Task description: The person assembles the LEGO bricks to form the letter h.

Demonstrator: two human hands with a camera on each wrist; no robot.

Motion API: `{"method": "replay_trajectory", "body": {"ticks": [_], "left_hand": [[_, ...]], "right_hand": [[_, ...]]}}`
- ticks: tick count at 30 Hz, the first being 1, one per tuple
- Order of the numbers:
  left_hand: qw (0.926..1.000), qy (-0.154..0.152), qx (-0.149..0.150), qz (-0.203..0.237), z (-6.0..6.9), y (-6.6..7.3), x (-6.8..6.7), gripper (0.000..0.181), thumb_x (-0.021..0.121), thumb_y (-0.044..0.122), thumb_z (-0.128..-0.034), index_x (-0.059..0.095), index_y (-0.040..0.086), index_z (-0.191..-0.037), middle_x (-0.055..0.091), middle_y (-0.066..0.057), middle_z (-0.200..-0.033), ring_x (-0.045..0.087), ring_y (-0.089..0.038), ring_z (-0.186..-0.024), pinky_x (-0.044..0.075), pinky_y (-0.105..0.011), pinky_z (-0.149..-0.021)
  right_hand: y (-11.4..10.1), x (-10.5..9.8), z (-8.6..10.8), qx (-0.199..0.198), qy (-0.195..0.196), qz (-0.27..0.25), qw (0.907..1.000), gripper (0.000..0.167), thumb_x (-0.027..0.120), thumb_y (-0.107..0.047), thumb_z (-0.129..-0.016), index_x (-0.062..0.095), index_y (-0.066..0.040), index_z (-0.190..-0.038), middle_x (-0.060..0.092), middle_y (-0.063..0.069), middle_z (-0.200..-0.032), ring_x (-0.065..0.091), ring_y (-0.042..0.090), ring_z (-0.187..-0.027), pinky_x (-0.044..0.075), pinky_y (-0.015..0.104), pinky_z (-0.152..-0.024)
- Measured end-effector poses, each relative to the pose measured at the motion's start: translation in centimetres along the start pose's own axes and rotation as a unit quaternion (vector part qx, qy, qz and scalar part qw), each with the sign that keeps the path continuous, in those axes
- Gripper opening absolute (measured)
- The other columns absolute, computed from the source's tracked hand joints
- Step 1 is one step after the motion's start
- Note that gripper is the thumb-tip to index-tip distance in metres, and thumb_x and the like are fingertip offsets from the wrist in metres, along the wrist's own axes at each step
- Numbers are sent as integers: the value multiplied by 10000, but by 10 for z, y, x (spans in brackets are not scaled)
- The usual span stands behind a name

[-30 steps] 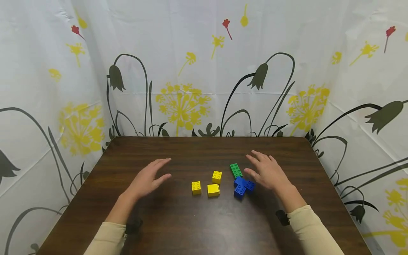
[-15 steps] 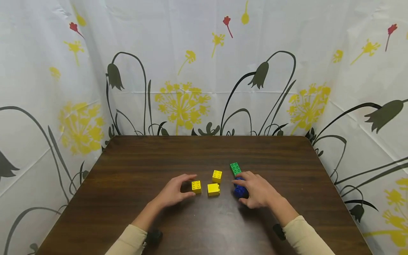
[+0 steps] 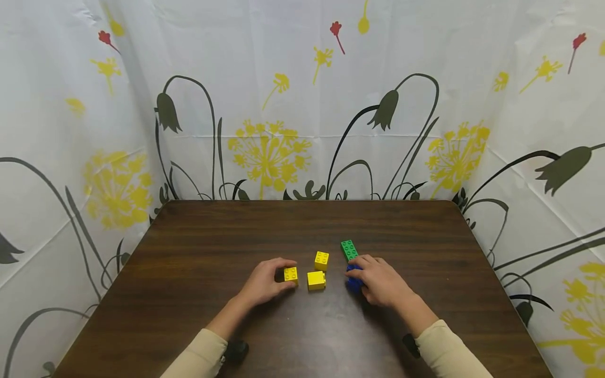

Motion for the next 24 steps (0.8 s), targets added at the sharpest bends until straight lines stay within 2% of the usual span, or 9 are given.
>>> {"method": "replay_trajectory", "body": {"ticks": [9,15,19,24], "left_hand": [[9999,3,14,120,-1,-3,1,419,810,260,-831,687,148,-1215,667,24,-1192,591,-200,-1140,462,-442,-996],[9991,78,96,402,-1,-4,4,402,816,200,-824,694,118,-1199,669,11,-1157,597,-199,-1113,474,-433,-981],[9985,148,148,501,-1,-5,6,394,817,180,-821,699,111,-1190,674,10,-1139,604,-195,-1095,484,-430,-964],[9979,185,132,608,-1,-8,8,398,826,173,-810,702,130,-1186,684,18,-1141,607,-181,-1098,483,-418,-967]], "right_hand": [[-2,-2,-2,70,91,-127,9999,436,813,-155,-807,678,-141,-1221,577,68,-1318,502,303,-1242,465,540,-968],[-5,-9,-5,238,495,-411,9976,424,787,-155,-832,660,-102,-1233,635,48,-1222,608,258,-1105,513,490,-918],[-8,-13,-11,376,687,-705,9944,433,756,-177,-871,634,-118,-1282,600,9,-1190,627,186,-979,551,426,-856],[-18,-15,-23,389,796,-1116,9898,479,722,-166,-906,579,-110,-1359,544,25,-1232,611,185,-1001,551,407,-867]]}}
Point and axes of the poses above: each hand's wrist, its own z-axis away from the middle knuckle, its own x-axis out of the palm, y = z × x, the point moved 2 cm from there along -z, towards the middle knuckle
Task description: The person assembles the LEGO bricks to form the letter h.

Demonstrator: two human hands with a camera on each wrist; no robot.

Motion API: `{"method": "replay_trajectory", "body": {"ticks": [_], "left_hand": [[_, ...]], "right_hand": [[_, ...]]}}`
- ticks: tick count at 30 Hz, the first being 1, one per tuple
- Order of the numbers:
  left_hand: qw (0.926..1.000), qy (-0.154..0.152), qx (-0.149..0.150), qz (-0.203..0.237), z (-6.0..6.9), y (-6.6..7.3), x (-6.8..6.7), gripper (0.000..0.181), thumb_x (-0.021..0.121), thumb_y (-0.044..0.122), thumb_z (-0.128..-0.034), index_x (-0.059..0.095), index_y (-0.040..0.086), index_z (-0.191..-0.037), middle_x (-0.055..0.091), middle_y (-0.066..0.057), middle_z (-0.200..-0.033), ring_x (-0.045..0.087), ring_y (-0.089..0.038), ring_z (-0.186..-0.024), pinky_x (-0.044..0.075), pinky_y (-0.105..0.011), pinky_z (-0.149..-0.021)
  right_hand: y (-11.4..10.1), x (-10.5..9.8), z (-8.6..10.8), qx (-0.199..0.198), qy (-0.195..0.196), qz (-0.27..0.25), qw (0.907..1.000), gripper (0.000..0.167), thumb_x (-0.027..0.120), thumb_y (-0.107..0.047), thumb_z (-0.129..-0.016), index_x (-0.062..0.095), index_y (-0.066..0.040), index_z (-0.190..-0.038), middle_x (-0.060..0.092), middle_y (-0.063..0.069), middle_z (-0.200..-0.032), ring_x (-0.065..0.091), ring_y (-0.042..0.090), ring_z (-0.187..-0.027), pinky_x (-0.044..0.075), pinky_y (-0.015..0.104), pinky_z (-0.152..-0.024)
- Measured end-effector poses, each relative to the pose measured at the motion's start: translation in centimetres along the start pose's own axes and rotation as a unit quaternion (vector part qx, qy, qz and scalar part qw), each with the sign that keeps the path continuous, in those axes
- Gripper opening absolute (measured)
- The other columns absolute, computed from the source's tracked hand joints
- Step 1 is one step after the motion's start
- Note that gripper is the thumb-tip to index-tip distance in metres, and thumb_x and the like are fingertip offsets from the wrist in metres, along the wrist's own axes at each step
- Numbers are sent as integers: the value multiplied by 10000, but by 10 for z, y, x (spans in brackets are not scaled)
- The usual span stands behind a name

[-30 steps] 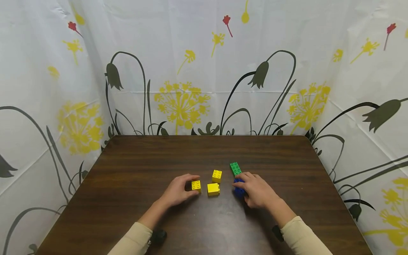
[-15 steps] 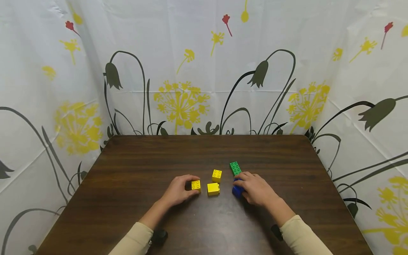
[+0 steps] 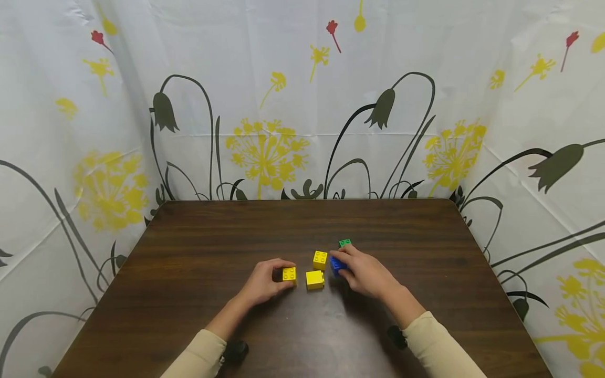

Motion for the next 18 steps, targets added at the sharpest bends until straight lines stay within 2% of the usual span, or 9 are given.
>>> {"method": "replay_trajectory", "body": {"ticks": [6,11,18], "left_hand": [[9999,24,24,145,-1,-1,-1,433,834,164,-801,690,111,-1205,688,1,-1173,616,-174,-1100,492,-408,-969],[9998,55,10,215,-2,-2,-1,462,842,171,-792,681,117,-1222,688,-10,-1189,626,-176,-1090,510,-391,-948],[9993,160,87,320,-1,-4,-2,514,862,168,-765,657,73,-1227,702,-56,-1127,654,-199,-1008,557,-372,-838]], "right_hand": [[-20,12,-20,-20,114,-674,9977,492,729,-192,-907,577,-117,-1368,575,0,-1213,597,151,-1007,540,354,-886],[-34,29,-36,-76,375,-1203,9920,463,713,-195,-919,587,-118,-1358,591,-12,-1193,612,188,-920,561,323,-788],[-44,52,-50,-226,655,-1341,9885,467,705,-224,-924,585,-118,-1363,594,-48,-1159,589,156,-825,523,241,-683]]}}
Point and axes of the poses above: each hand's wrist, its own z-axis away from the middle knuckle, its own x-axis out of the palm, y = z × x, the point moved 2 cm from there along -z, towards the middle knuckle
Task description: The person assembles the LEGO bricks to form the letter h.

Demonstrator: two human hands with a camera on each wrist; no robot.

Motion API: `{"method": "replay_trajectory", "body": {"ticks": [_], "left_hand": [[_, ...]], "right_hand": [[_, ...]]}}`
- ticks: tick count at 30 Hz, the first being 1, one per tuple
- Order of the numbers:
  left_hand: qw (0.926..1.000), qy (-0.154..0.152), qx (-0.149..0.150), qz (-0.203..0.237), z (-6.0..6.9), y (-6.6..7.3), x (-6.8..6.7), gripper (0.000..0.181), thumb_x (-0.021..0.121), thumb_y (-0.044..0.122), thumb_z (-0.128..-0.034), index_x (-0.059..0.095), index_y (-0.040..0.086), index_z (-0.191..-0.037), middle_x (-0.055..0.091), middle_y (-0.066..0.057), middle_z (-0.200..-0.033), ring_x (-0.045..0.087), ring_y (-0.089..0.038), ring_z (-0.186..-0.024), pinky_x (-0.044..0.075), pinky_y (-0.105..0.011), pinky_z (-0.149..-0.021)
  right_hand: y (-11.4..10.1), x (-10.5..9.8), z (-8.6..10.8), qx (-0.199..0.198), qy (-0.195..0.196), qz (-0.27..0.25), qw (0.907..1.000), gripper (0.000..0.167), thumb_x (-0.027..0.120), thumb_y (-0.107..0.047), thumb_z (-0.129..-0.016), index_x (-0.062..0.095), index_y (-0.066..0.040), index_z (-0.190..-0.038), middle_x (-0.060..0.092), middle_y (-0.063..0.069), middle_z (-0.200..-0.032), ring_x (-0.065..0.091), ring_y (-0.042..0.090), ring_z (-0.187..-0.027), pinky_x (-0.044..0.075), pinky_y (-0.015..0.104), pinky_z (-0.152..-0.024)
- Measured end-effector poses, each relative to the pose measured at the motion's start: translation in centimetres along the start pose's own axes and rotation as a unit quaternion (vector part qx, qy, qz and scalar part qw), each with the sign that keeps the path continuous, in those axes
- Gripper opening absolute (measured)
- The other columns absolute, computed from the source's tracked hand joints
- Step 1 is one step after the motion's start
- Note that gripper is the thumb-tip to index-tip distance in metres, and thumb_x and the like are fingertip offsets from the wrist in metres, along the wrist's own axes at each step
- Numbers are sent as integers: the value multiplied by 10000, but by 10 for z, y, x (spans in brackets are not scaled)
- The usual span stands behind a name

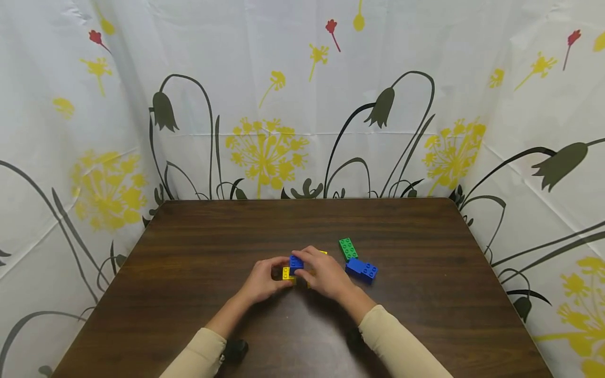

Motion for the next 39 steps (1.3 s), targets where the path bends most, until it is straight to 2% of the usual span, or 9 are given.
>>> {"method": "replay_trajectory", "body": {"ticks": [7,13,23,32,39], "left_hand": [[10000,35,53,29,-2,0,1,475,872,146,-748,665,80,-1171,712,-34,-1039,652,-168,-947,558,-337,-802],[9999,80,78,-36,-2,0,1,415,871,155,-744,679,124,-1111,700,9,-999,623,-128,-876,545,-310,-770],[9999,24,128,38,-3,-2,1,438,870,178,-755,680,120,-1146,705,-7,-1037,633,-167,-865,550,-365,-758],[9999,-21,95,57,-2,-2,-1,461,868,187,-760,675,118,-1173,702,-19,-1077,653,-168,-925,563,-364,-794],[9999,-77,117,77,-2,-3,0,459,860,190,-772,675,118,-1186,701,-19,-1099,656,-167,-934,567,-350,-787]], "right_hand": [[-4,10,-5,-24,24,48,10000,464,716,-241,-916,599,-127,-1351,595,-39,-1148,631,205,-875,534,268,-743],[-6,13,-6,-72,-39,183,9998,461,720,-240,-915,606,-112,-1342,582,-24,-1140,638,203,-840,543,266,-726],[-10,13,-7,-92,-40,492,9987,435,714,-265,-919,621,-167,-1332,586,-32,-1143,647,166,-886,555,288,-789],[-15,12,-8,105,-21,680,9976,441,722,-272,-912,631,-170,-1331,590,-35,-1128,585,89,-816,538,244,-737],[-16,13,-9,24,9,862,9963,457,736,-266,-901,633,-141,-1328,592,-13,-1113,591,80,-813,546,245,-716]]}}
Point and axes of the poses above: each hand's wrist, its own z-axis away from the middle knuckle, its own x-axis out of the palm, y = z × x, the point moved 2 cm from there along -z, towards the middle knuckle
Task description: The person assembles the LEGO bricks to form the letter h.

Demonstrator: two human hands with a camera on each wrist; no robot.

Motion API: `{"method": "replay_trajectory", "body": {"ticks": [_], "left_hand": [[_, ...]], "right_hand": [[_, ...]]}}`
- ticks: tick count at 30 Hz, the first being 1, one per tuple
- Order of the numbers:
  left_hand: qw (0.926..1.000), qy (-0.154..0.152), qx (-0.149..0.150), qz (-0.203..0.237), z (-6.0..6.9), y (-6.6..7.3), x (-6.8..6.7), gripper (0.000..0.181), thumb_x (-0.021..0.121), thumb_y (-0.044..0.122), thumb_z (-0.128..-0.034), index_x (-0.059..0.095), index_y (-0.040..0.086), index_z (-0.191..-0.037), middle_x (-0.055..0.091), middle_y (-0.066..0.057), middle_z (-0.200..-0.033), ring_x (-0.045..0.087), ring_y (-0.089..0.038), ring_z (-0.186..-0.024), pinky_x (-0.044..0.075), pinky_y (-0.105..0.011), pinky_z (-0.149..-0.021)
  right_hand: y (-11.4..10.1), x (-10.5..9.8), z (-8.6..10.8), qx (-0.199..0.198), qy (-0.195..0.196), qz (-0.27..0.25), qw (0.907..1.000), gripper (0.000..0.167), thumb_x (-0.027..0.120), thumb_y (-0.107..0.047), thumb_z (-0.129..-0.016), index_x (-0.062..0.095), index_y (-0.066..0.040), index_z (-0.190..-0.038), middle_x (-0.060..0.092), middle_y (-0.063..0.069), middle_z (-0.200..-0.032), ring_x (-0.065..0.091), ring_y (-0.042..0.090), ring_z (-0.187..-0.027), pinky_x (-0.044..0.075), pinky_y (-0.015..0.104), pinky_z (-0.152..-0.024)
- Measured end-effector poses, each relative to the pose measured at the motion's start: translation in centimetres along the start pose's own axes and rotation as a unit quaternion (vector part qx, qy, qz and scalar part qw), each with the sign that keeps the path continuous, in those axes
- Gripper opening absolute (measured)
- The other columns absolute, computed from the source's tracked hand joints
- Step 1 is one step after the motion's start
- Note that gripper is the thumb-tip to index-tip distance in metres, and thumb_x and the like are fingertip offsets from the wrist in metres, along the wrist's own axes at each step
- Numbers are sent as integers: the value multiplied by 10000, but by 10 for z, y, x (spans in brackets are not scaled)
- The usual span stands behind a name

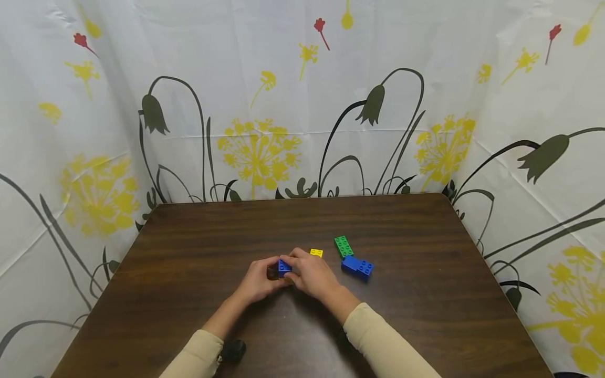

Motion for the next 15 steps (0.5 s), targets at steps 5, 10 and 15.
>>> {"method": "replay_trajectory", "body": {"ticks": [5,10,15], "left_hand": [[9999,87,32,-66,0,-1,0,462,872,183,-754,685,133,-1173,709,1,-1075,645,-142,-907,559,-351,-783],[9999,104,3,-55,0,0,-1,458,879,183,-744,691,131,-1159,711,7,-1060,646,-133,-905,557,-357,-792],[9999,63,-54,-57,-1,-1,0,454,879,194,-745,692,135,-1155,712,12,-1047,645,-128,-890,555,-331,-788]], "right_hand": [[0,1,-1,-79,8,119,9999,460,744,-261,-895,637,-128,-1322,592,7,-1100,620,117,-821,560,275,-722],[-1,1,-2,-35,-41,186,9998,458,745,-251,-894,638,-126,-1321,590,11,-1092,630,133,-826,563,281,-724],[-2,-1,-4,75,-179,252,9995,459,745,-255,-894,638,-125,-1321,591,13,-1089,613,118,-819,556,272,-712]]}}
Point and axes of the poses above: each hand's wrist, its own z-axis away from the middle knuckle, its own x-axis out of the palm, y = z × x, the point moved 2 cm from there along -z, towards the middle knuckle
